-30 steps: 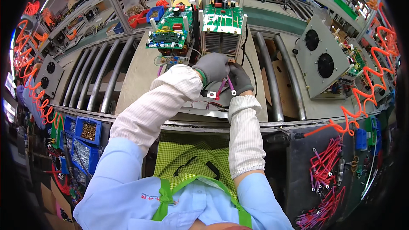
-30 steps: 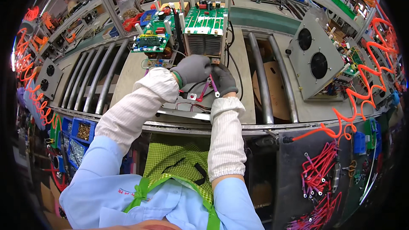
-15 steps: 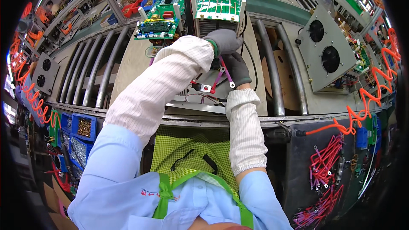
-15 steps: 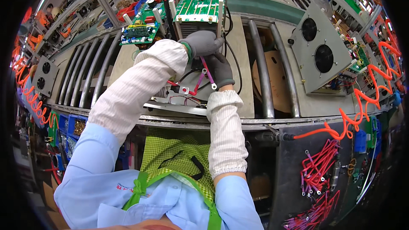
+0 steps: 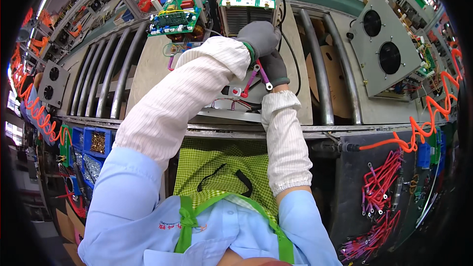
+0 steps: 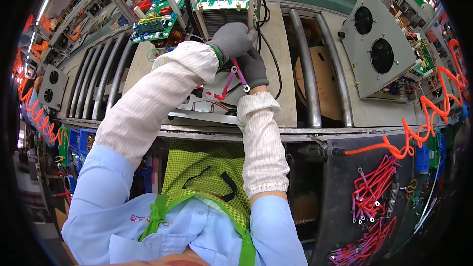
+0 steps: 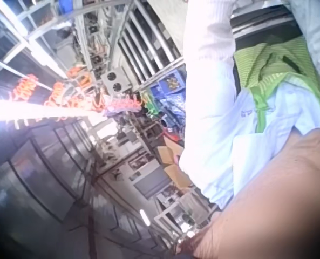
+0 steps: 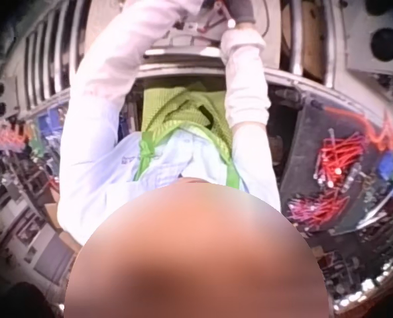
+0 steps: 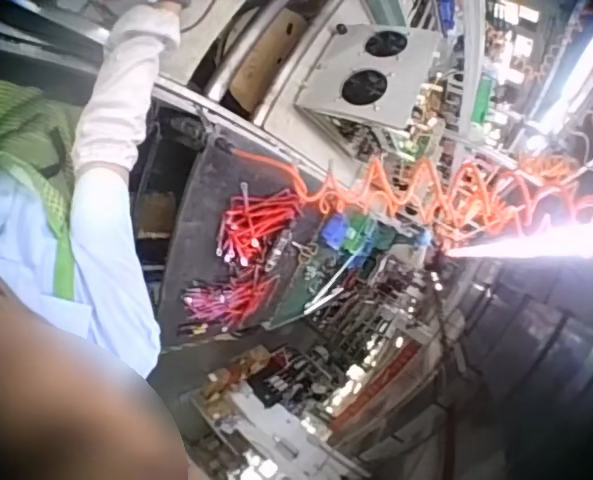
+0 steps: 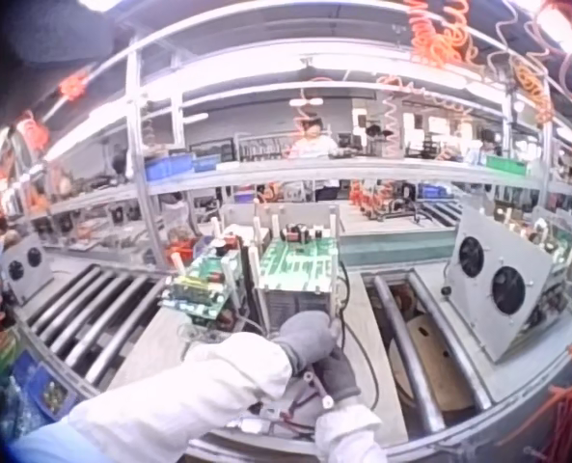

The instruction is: The person assembles an electronic device by connecting wires to a circuit board and using a soldering iron to secure connections. They handle various colored wires, a circuit board, and a soldering iron while working at a factory assembly station.

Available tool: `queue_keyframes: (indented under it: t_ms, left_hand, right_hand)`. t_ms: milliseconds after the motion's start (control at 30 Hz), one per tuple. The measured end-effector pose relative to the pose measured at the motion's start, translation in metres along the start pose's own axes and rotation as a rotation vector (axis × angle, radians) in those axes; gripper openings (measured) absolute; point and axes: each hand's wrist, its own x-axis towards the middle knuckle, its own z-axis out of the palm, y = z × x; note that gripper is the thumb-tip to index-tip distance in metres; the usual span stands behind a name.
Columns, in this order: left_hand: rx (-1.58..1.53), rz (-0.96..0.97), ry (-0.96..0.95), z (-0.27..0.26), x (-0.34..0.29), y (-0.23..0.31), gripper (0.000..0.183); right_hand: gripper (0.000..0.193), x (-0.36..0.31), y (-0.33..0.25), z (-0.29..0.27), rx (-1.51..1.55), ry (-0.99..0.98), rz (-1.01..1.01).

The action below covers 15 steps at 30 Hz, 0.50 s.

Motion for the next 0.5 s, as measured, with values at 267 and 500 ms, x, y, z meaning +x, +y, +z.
queue_keyframes:
  t_ms: [267, 500]
  left_hand:
    - [-0.02, 0.017, -0.1, -0.007, 0.003, -0.009, 0.048]
    - [0.743, 0.504, -0.004, -0.063, -0.029, 0.032, 0.023]
  right_hand:
    - [0.028, -0.001, 0.004, 0.002, -0.099, -0.081, -0.182]
    - [0.026, 0.008, 0.004, -0.004, 0.265, -0.108, 0.15]
